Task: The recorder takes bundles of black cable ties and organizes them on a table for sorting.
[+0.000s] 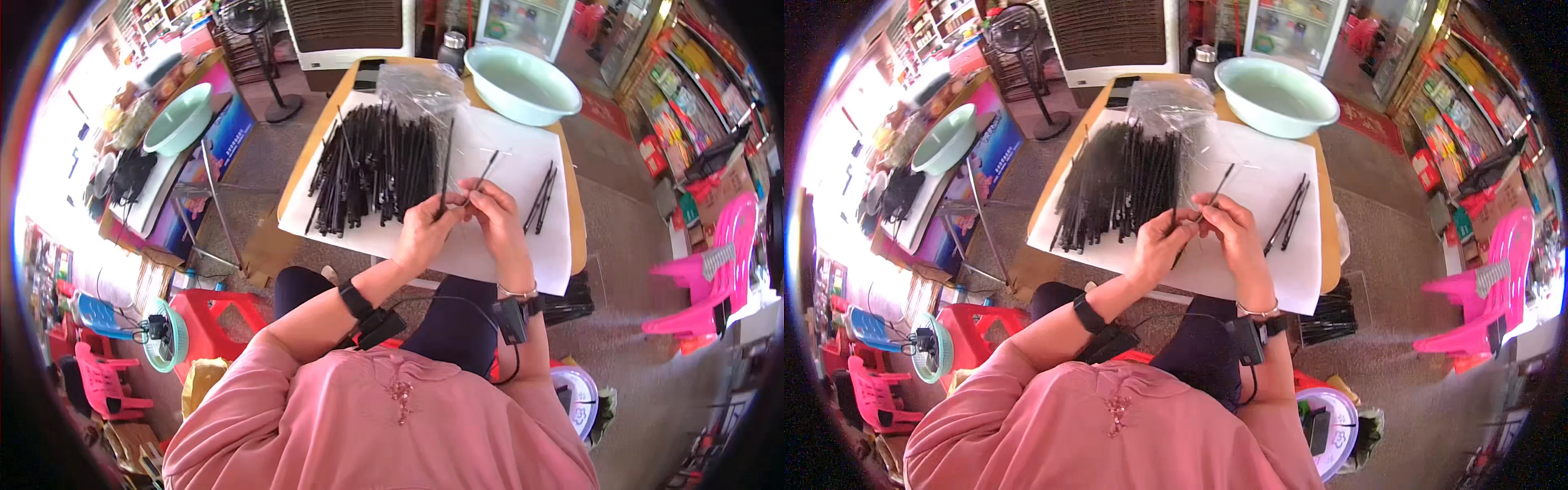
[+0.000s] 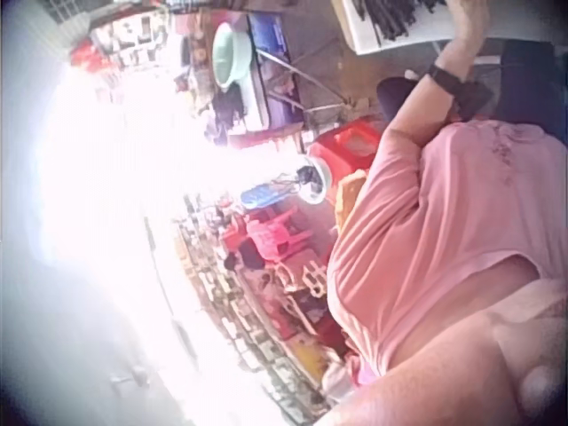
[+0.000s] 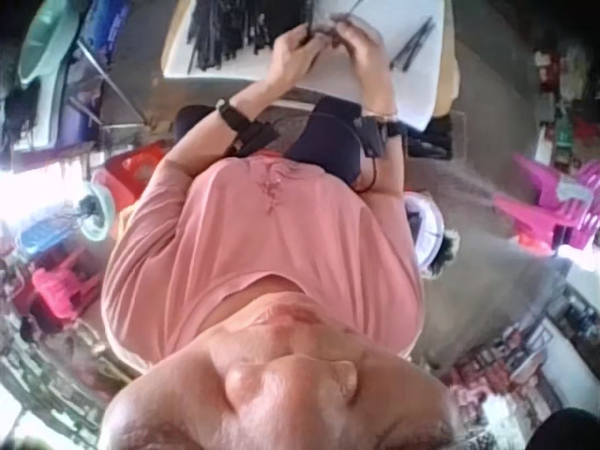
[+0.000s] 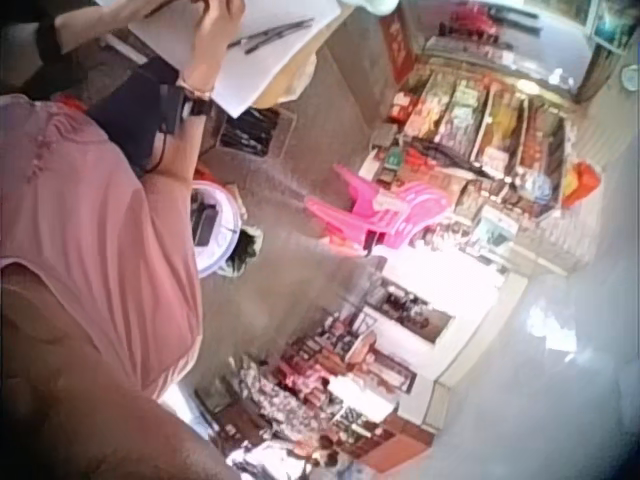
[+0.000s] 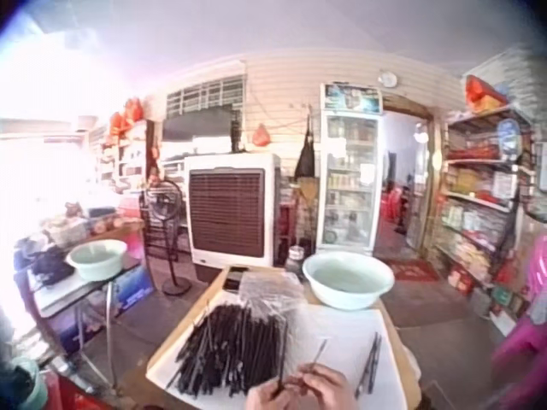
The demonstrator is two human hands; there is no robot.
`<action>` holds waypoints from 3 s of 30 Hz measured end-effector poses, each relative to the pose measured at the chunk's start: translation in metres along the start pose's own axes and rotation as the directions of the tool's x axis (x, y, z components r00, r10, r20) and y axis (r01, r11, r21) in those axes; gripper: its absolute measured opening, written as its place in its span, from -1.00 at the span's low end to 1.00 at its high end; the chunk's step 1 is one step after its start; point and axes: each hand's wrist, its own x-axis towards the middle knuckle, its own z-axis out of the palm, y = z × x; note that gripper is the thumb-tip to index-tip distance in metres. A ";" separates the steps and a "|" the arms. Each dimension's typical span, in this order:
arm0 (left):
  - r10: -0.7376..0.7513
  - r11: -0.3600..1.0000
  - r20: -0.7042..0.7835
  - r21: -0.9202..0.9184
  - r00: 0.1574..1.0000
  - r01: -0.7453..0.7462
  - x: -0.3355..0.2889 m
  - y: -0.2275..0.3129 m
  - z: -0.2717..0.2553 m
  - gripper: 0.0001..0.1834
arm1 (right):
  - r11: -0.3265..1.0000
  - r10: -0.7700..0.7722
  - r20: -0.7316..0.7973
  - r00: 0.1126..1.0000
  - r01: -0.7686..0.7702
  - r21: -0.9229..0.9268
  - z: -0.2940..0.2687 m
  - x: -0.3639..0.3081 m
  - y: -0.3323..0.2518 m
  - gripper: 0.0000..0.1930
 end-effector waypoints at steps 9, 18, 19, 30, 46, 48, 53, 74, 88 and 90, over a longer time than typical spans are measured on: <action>-0.038 0.999 0.000 0.015 0.999 0.038 -0.004 0.000 0.007 -0.87 | 0.984 -0.126 -0.062 0.990 0.117 -0.132 -0.001 0.000 0.004 -0.71; -0.146 0.988 0.055 0.050 0.988 0.143 -0.002 -0.002 0.003 -0.83 | 0.959 -0.180 -0.081 0.980 0.157 -0.236 0.001 -0.002 0.003 -0.72; -0.109 0.994 0.053 0.011 0.993 0.108 -0.002 -0.005 0.004 -0.82 | 0.963 -0.184 -0.091 0.979 0.160 -0.217 0.000 -0.002 0.002 -0.74; 0.096 0.968 0.083 0.223 0.992 -0.112 -0.006 -0.010 0.001 -0.71 | 0.914 -0.183 -0.214 0.959 0.086 -0.395 0.005 -0.006 -0.004 -0.63; 0.376 0.800 0.191 0.427 0.907 -0.421 -0.036 0.007 -0.042 -0.90 | 0.245 -0.279 -0.062 0.958 0.009 -0.969 -0.005 0.001 0.006 -0.83; 0.366 0.774 0.164 0.492 0.916 -0.398 -0.040 0.007 -0.050 -0.88 | 0.256 -0.282 0.074 0.957 0.149 -0.955 0.022 0.003 0.017 -0.78; 0.270 0.844 0.126 0.446 0.955 -0.298 -0.042 0.010 -0.053 -0.86 | 0.090 -0.317 -0.038 0.948 -0.010 -0.996 0.039 0.016 0.032 -0.77; -0.292 0.944 0.141 -0.118 0.946 0.309 -0.009 0.008 -0.037 -0.79 | 0.662 -0.120 -0.172 0.978 -0.050 -0.747 0.028 -0.031 0.008 -0.82; -0.131 0.951 0.015 0.283 0.991 0.121 -0.037 0.028 -0.036 -0.80 | 0.813 -0.062 -0.171 0.983 -0.050 -0.581 0.035 0.007 0.027 -0.78; -0.125 0.954 0.031 0.276 0.992 0.112 -0.029 0.024 -0.037 -0.83 | 0.816 -0.013 -0.197 0.980 -0.104 -0.568 0.030 0.007 0.027 -0.81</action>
